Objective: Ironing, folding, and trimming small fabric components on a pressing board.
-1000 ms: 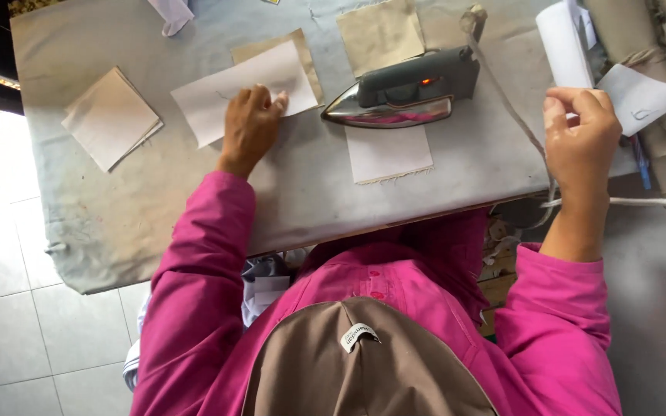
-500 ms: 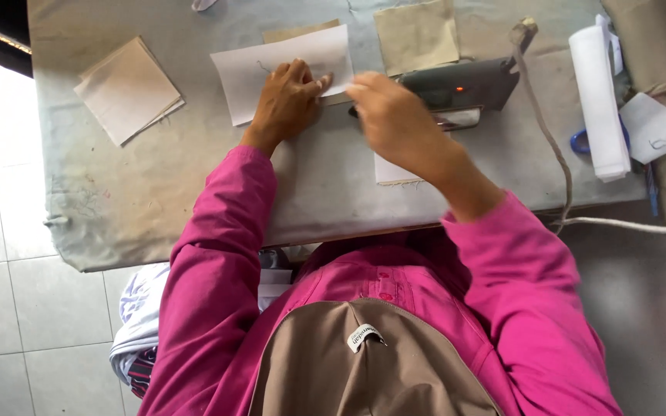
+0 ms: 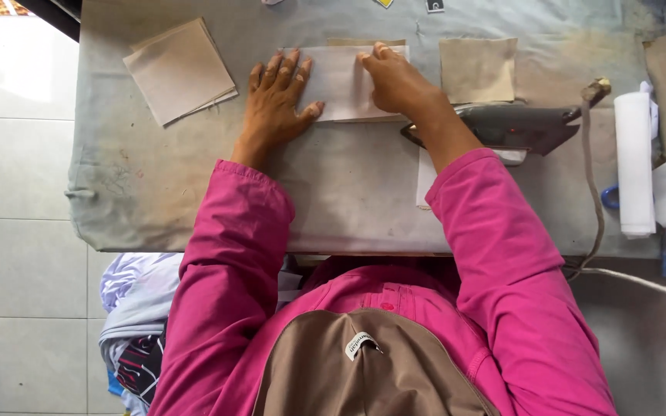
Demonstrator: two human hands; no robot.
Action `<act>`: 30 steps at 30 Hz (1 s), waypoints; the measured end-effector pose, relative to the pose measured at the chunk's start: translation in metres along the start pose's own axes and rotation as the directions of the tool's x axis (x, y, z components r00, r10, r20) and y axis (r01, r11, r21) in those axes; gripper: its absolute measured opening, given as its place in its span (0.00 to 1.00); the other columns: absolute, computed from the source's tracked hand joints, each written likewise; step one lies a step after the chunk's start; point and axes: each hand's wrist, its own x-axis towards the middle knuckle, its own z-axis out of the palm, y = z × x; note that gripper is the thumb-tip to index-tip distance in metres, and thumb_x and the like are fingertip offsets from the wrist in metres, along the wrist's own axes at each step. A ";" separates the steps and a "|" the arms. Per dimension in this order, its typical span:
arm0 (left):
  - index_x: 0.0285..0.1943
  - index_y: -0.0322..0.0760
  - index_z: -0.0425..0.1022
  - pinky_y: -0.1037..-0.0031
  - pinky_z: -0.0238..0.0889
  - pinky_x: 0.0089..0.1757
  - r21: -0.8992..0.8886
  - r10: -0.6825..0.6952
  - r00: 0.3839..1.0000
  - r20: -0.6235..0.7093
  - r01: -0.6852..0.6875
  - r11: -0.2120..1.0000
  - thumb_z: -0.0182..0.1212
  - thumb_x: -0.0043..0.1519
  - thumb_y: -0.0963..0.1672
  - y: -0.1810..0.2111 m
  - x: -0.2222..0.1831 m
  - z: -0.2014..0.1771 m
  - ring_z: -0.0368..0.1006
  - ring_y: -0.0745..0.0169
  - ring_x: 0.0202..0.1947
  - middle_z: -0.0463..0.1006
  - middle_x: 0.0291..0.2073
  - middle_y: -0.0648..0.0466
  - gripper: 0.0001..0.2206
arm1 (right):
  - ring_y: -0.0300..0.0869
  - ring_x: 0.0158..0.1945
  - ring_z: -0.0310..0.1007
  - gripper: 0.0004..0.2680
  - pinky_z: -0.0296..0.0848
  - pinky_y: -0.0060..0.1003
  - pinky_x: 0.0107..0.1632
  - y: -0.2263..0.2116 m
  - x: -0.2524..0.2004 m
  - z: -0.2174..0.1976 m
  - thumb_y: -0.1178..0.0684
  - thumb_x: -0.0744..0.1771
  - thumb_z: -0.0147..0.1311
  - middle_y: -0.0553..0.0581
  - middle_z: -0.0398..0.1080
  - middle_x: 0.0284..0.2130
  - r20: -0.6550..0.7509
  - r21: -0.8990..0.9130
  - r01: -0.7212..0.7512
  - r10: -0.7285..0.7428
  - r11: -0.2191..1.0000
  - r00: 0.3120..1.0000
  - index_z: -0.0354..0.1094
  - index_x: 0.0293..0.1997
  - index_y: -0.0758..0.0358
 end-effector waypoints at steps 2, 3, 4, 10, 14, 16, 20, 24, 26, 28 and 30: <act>0.71 0.43 0.48 0.54 0.30 0.59 -0.030 -0.001 0.998 0.060 0.003 1.000 0.40 0.59 0.59 0.000 -0.002 -0.009 0.40 0.48 0.67 0.47 0.68 0.49 0.33 | 0.58 0.67 0.38 0.26 0.46 0.46 0.63 0.001 0.001 -0.002 0.63 0.61 0.49 0.68 0.37 0.65 0.080 0.007 -0.092 0.091 0.996 0.993 0.42 0.67 0.60; 0.70 0.43 0.48 0.54 0.28 0.59 -0.046 -0.004 0.996 0.093 0.008 0.999 0.44 0.56 0.61 0.000 -0.001 -0.013 0.39 0.48 0.67 0.46 0.68 0.49 0.37 | 0.58 0.65 0.42 0.26 0.48 0.45 0.62 0.005 0.004 0.000 0.63 0.61 0.48 0.67 0.40 0.63 0.066 -0.007 -0.060 0.061 0.998 0.996 0.43 0.67 0.61; 0.70 0.42 0.48 0.53 0.27 0.59 -0.060 -0.006 0.992 0.124 0.014 0.998 0.48 0.52 0.62 0.001 -0.001 -0.017 0.37 0.47 0.67 0.46 0.68 0.49 0.41 | 0.57 0.64 0.45 0.25 0.50 0.44 0.61 0.008 0.006 0.002 0.63 0.61 0.46 0.66 0.42 0.62 0.051 -0.021 -0.028 0.029 0.999 0.998 0.44 0.66 0.62; 0.70 0.45 0.49 0.54 0.26 0.59 -0.079 0.000 0.993 0.120 0.009 0.997 0.50 0.52 0.62 0.001 -0.001 -0.018 0.37 0.50 0.68 0.46 0.68 0.50 0.40 | 0.51 0.68 0.41 0.22 0.51 0.48 0.61 -0.025 -0.028 -0.027 0.64 0.62 0.40 0.64 0.40 0.65 0.151 -0.013 -0.178 0.178 0.984 0.972 0.49 0.65 0.60; 0.70 0.45 0.50 0.55 0.30 0.58 -0.052 0.022 0.992 0.123 -0.016 0.999 0.48 0.52 0.62 0.000 0.000 -0.020 0.39 0.49 0.67 0.47 0.68 0.50 0.40 | 0.53 0.59 0.59 0.17 0.59 0.41 0.57 -0.010 -0.111 -0.067 0.62 0.62 0.58 0.70 0.62 0.54 -0.378 0.076 0.331 -0.280 0.941 0.882 0.63 0.56 0.67; 0.70 0.46 0.49 0.50 0.30 0.58 -0.056 0.024 0.994 0.111 -0.018 0.998 0.48 0.50 0.63 -0.001 0.002 -0.014 0.39 0.44 0.66 0.47 0.68 0.48 0.41 | 0.56 0.56 0.64 0.09 0.65 0.44 0.57 -0.023 -0.188 -0.112 0.70 0.66 0.48 0.72 0.64 0.51 -0.510 0.146 0.341 -0.225 0.929 0.831 0.64 0.51 0.76; 0.70 0.42 0.50 0.50 0.32 0.57 -0.039 0.111 0.986 0.127 -0.107 0.994 0.44 0.52 0.63 0.000 0.003 -0.014 0.41 0.39 0.66 0.47 0.68 0.45 0.41 | 0.35 0.40 0.68 0.07 0.67 0.25 0.44 0.102 -0.291 -0.098 0.68 0.71 0.49 0.57 0.70 0.40 -0.677 0.485 -0.025 0.394 0.874 0.622 0.69 0.52 0.67; 0.70 0.40 0.49 0.51 0.28 0.57 -0.055 0.040 0.987 0.157 -0.032 0.998 0.43 0.53 0.62 0.014 0.001 -0.027 0.38 0.40 0.66 0.47 0.68 0.44 0.40 | 0.31 0.30 0.69 0.03 0.65 0.25 0.30 0.249 -0.359 -0.041 0.62 0.68 0.54 0.51 0.71 0.29 -0.700 0.528 -0.274 0.595 0.804 0.395 0.72 0.39 0.60; 0.70 0.38 0.49 0.50 0.27 0.57 -0.059 0.025 0.987 0.156 -0.016 0.998 0.42 0.53 0.61 0.017 0.000 -0.030 0.38 0.39 0.66 0.47 0.68 0.42 0.39 | 0.34 0.27 0.68 0.05 0.64 0.28 0.29 0.284 -0.372 -0.008 0.63 0.66 0.52 0.52 0.70 0.25 -0.691 0.410 -0.400 0.565 0.820 0.450 0.74 0.40 0.62; 0.71 0.38 0.48 0.51 0.24 0.58 -0.049 -0.023 0.984 0.178 0.032 0.998 0.39 0.52 0.62 0.016 0.000 -0.028 0.36 0.40 0.67 0.44 0.69 0.42 0.41 | 0.41 0.32 0.73 0.04 0.67 0.35 0.36 0.294 -0.368 0.018 0.55 0.63 0.55 0.54 0.74 0.28 -0.629 0.281 -0.609 0.622 0.741 0.467 0.76 0.35 0.57; 0.70 0.37 0.50 0.50 0.27 0.56 -0.020 0.013 0.992 0.129 -0.010 1.000 0.40 0.53 0.63 0.013 -0.001 -0.022 0.38 0.40 0.66 0.47 0.68 0.41 0.41 | 0.47 0.33 0.72 0.07 0.67 0.39 0.36 0.260 -0.352 0.022 0.55 0.61 0.50 0.59 0.73 0.29 -0.488 0.280 -0.685 0.714 0.673 0.502 0.75 0.34 0.58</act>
